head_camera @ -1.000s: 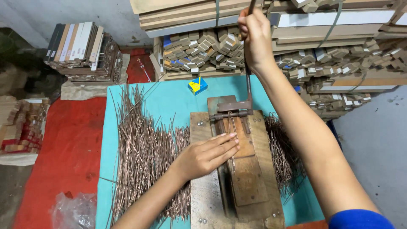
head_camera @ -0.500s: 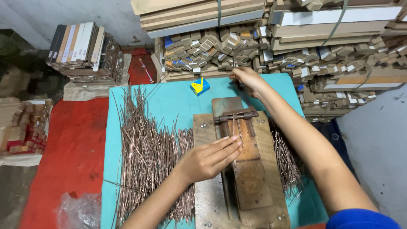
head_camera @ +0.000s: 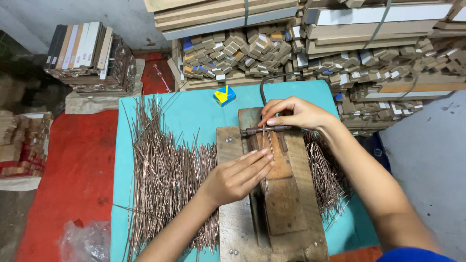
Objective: Bending thin metal rods into a specific shape using a manual jig and lever
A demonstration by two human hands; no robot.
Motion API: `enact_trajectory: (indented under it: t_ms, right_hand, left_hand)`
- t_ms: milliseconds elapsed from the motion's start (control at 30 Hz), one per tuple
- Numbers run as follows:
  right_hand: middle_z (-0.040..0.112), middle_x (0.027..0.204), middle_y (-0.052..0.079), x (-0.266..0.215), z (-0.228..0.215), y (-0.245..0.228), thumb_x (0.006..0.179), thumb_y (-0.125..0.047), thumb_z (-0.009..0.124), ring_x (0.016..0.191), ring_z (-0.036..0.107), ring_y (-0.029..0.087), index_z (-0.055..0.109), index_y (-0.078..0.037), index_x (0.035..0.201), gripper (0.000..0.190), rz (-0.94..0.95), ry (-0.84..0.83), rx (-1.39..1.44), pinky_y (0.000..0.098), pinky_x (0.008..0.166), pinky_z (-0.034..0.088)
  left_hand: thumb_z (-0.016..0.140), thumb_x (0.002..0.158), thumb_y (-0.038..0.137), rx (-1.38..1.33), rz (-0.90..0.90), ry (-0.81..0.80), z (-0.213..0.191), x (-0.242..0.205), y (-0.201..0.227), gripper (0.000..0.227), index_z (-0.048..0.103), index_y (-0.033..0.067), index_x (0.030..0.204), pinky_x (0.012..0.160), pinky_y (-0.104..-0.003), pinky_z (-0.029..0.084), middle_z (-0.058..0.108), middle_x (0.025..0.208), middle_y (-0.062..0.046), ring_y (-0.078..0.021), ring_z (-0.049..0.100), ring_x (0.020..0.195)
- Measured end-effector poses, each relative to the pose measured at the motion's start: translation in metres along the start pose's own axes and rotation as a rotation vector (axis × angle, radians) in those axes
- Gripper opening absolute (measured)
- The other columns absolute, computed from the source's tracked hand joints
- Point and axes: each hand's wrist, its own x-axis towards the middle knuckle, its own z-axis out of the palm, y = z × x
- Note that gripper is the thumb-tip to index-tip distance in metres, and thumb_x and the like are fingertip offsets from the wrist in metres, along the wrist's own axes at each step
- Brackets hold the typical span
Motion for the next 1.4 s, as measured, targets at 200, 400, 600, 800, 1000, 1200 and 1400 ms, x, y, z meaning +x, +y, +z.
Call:
enact_trajectory:
  t_ms: [200, 400, 600, 800, 1000, 1200, 1400]
  right_hand:
    - [0.074, 0.096, 0.011, 0.003, -0.006, 0.038, 0.090, -0.008, 0.077, 0.091, 0.066, 0.018, 0.077, -0.001, 0.099, 0.011, 0.175, 0.125, 0.236, 0.0356, 0.091, 0.053]
    - [0.074, 0.092, 0.009, -0.002, -0.043, 0.036, 0.099, -0.017, 0.073, 0.084, 0.077, 0.016, 0.066, -0.006, 0.105, 0.015, 0.235, 0.672, 0.501, 0.0252, 0.075, 0.065]
    - [0.067, 0.090, -0.001, -0.070, -0.085, -0.013, 0.096, -0.022, 0.078, 0.084, 0.068, 0.011, 0.066, -0.013, 0.099, 0.015, 0.292, 0.716, 0.488, 0.0229, 0.086, 0.064]
    - [0.083, 0.077, 0.016, -0.129, -0.081, -0.003, 0.088, -0.008, 0.071, 0.072, 0.078, 0.021, 0.078, 0.004, 0.091, 0.013, 0.407, 0.163, -0.078, 0.0321, 0.072, 0.063]
    - [0.090, 0.094, 0.003, -0.129, -0.037, 0.004, 0.084, -0.024, 0.077, 0.087, 0.075, 0.009, 0.088, -0.008, 0.100, 0.026, 0.614, -0.012, -0.264, 0.0260, 0.082, 0.058]
    - [0.078, 0.103, 0.002, -0.126, -0.011, -0.028, 0.089, -0.028, 0.073, 0.097, 0.069, 0.013, 0.077, -0.011, 0.112, 0.029, 0.526, 0.280, -0.537, 0.0286, 0.094, 0.048]
    - [0.073, 0.112, 0.005, -0.135, 0.002, -0.048, 0.091, -0.026, 0.071, 0.110, 0.067, 0.018, 0.074, -0.009, 0.112, 0.027, 0.418, 0.355, -0.620, 0.0315, 0.102, 0.046]
  left_hand:
    - [0.061, 0.103, 0.006, 0.157, -0.109, -0.096, -0.001, 0.002, 0.000, 0.024, 0.073, 0.0064, 0.123, 0.104, -0.041, 0.056, 0.073, 0.127, -0.011, -0.0299, 0.067, 0.123]
    - [0.064, 0.101, 0.013, 0.204, -0.339, -0.178, -0.030, -0.009, -0.007, 0.039, 0.065, 0.0187, 0.139, 0.107, -0.043, 0.054, 0.071, 0.133, -0.004, -0.0276, 0.064, 0.126]
    - [0.055, 0.101, 0.030, 0.189, -0.864, -0.586, -0.087, -0.045, -0.028, 0.042, 0.063, 0.0092, 0.137, 0.094, -0.052, 0.051, 0.067, 0.132, -0.011, -0.0305, 0.068, 0.111]
    - [0.058, 0.096, 0.051, 0.391, -1.000, -0.959, -0.070, -0.113, -0.046, 0.064, 0.048, 0.0182, 0.150, 0.117, -0.064, 0.024, 0.046, 0.153, -0.015, -0.0406, 0.035, 0.146]
    - [0.065, 0.093, 0.049, 0.489, -1.065, -1.010, -0.051, -0.109, -0.057, 0.048, 0.069, 0.0100, 0.121, 0.103, -0.060, 0.032, 0.044, 0.156, -0.017, -0.0382, 0.038, 0.138]
    - [0.077, 0.084, 0.038, 0.487, -1.113, -0.901, -0.039, -0.110, -0.069, 0.037, 0.072, 0.0134, 0.111, 0.102, -0.062, 0.029, 0.044, 0.155, -0.017, -0.0409, 0.035, 0.139]
    - [0.083, 0.077, 0.025, 0.505, -1.189, -0.838, -0.030, -0.106, -0.070, 0.017, 0.078, 0.0096, 0.082, 0.104, -0.058, 0.025, 0.050, 0.151, -0.015, -0.0394, 0.035, 0.138]
